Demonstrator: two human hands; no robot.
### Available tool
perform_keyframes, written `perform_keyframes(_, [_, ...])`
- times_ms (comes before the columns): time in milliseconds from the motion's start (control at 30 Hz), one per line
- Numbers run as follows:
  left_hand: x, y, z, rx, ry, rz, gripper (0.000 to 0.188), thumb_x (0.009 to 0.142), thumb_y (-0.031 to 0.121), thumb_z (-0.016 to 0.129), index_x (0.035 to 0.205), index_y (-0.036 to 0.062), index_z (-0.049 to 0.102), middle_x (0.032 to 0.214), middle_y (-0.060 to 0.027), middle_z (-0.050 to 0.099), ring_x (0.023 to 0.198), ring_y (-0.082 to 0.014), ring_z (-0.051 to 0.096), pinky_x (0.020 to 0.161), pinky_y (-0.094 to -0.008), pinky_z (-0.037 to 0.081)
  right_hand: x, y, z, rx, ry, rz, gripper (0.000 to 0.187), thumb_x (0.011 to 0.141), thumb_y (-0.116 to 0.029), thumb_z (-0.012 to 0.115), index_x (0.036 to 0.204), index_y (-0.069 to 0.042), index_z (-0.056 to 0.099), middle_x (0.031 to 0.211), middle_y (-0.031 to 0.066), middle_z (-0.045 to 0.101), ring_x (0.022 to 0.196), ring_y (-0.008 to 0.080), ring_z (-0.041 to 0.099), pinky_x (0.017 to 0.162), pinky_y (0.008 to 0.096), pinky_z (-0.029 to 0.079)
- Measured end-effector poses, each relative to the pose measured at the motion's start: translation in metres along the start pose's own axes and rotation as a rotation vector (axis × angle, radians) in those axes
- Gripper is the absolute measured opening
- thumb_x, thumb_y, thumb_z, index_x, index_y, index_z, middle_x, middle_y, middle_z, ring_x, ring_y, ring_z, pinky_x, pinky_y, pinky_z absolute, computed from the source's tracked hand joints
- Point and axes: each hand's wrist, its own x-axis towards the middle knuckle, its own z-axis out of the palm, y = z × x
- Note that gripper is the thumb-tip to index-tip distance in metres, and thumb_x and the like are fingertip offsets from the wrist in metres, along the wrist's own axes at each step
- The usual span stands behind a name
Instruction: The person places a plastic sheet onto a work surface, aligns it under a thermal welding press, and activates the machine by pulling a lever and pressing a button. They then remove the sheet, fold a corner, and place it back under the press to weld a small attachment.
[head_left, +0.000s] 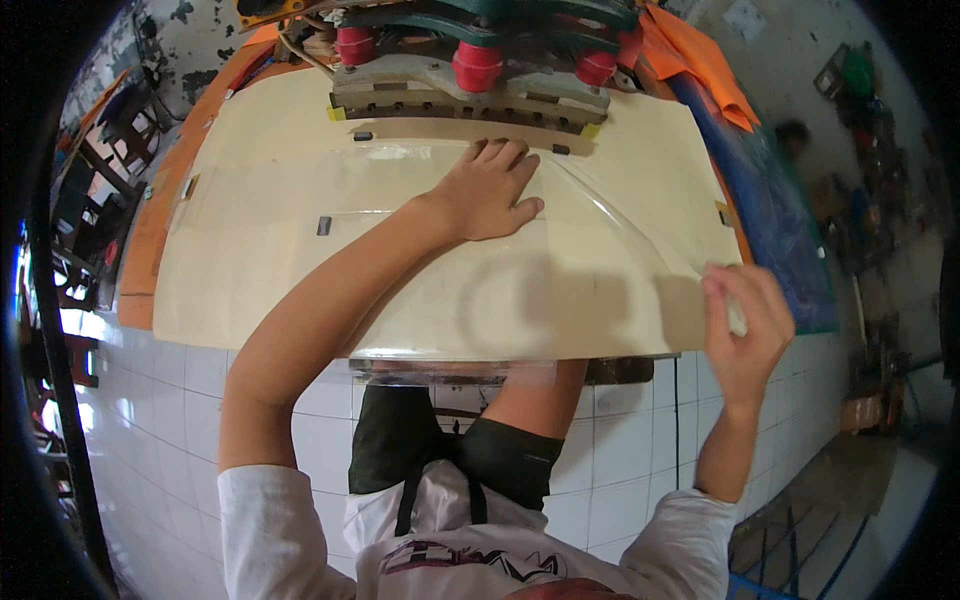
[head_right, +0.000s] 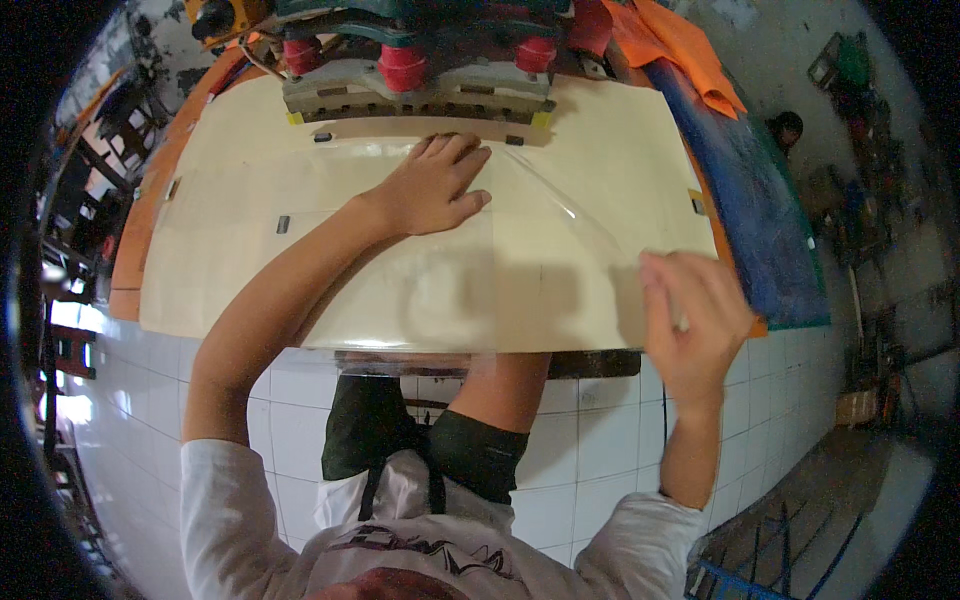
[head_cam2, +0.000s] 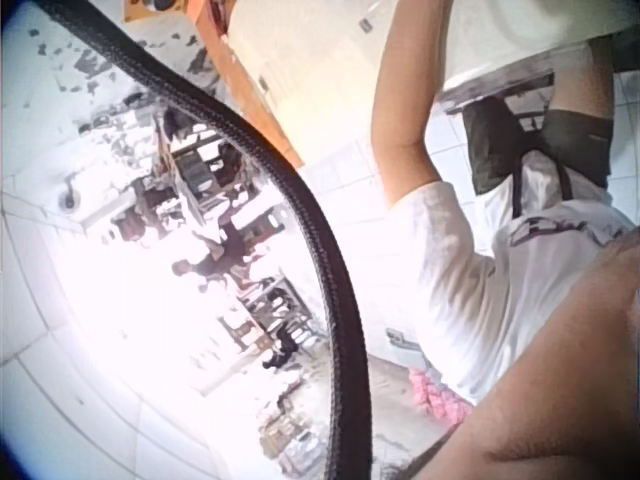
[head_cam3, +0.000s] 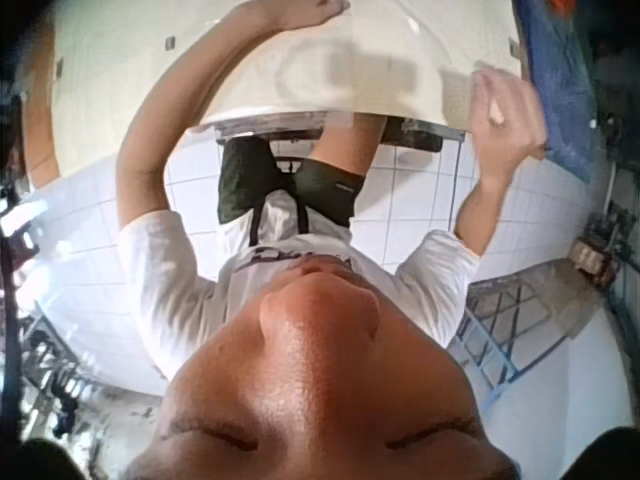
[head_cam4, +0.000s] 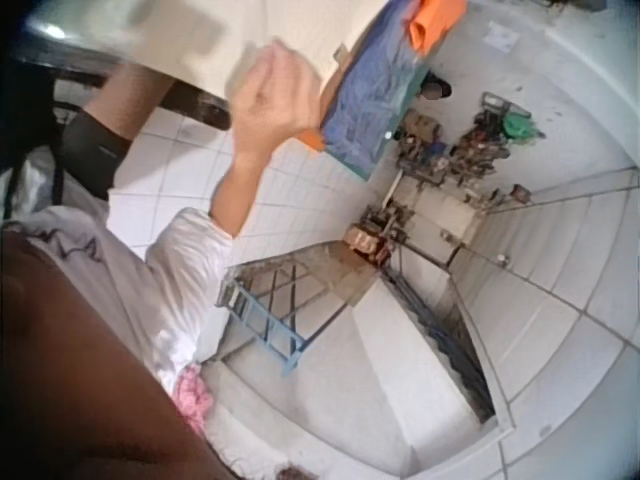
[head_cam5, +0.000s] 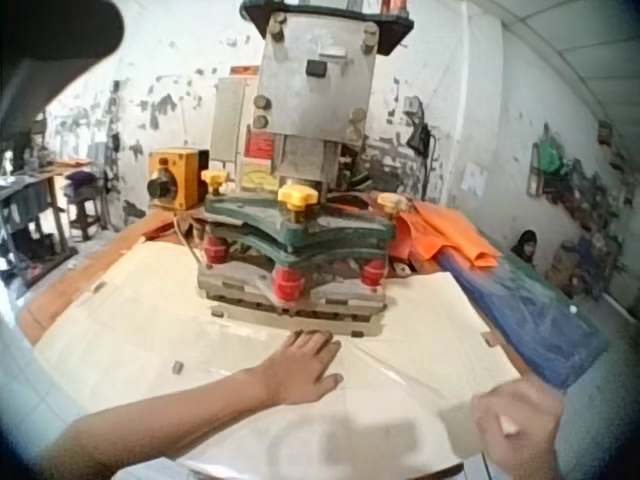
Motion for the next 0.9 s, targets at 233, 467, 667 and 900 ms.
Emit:
perform_keyframes(233, [0.006,0.0,0.007,0.006,0.056,0.022,0.061,0.096,0.042,0.052,0.136,-0.0034,0.052,0.137,-0.0253,0.049,0.128,-0.0434,0.046,0.112,-0.0519,0.035,-0.092,-0.059,0.036,-0.18,0.195,0.259,0.037,0.072,0.009,0.075,0.099,-0.016,0.082,0.102,0.008,0.058,0.091,0.0241,0.055,0.079,0.0345,0.047])
perform_keyframes(467, [0.001,-0.002,0.009,0.022,0.075,0.0,0.06,0.096,0.043,0.052,0.135,-0.0027,0.053,0.136,-0.0248,0.05,0.129,-0.0423,0.046,0.111,-0.0515,0.035,-0.159,-0.1,0.078,0.268,0.074,0.629,0.024,0.084,0.004,0.075,0.106,-0.007,0.079,0.087,0.0078,0.061,0.074,0.0123,0.058,0.062,0.0246,0.049])
perform_keyframes(667, [-0.001,-0.003,0.013,-0.018,0.101,0.013,0.061,0.095,0.045,0.054,0.134,-0.0016,0.054,0.134,-0.0233,0.052,0.127,-0.0414,0.047,0.11,-0.0514,0.037,-0.17,-0.108,0.088,0.705,0.218,0.826,0.028,0.098,-0.004,0.061,0.123,0.004,0.068,0.104,0.0176,0.072,0.085,0.0199,0.072,0.069,0.0298,0.06])
perform_keyframes(900, [0.003,-0.004,0.01,-0.073,0.182,0.034,0.051,0.093,0.038,0.061,0.129,0.0027,0.055,0.127,-0.0216,0.056,0.118,-0.0423,0.053,0.104,-0.0501,0.042,-0.16,-0.125,0.102,0.874,0.368,1.078,0.02,0.097,-0.005,0.063,0.114,0.006,0.066,0.105,0.0189,0.072,0.079,0.0211,0.071,0.071,0.0339,0.059])
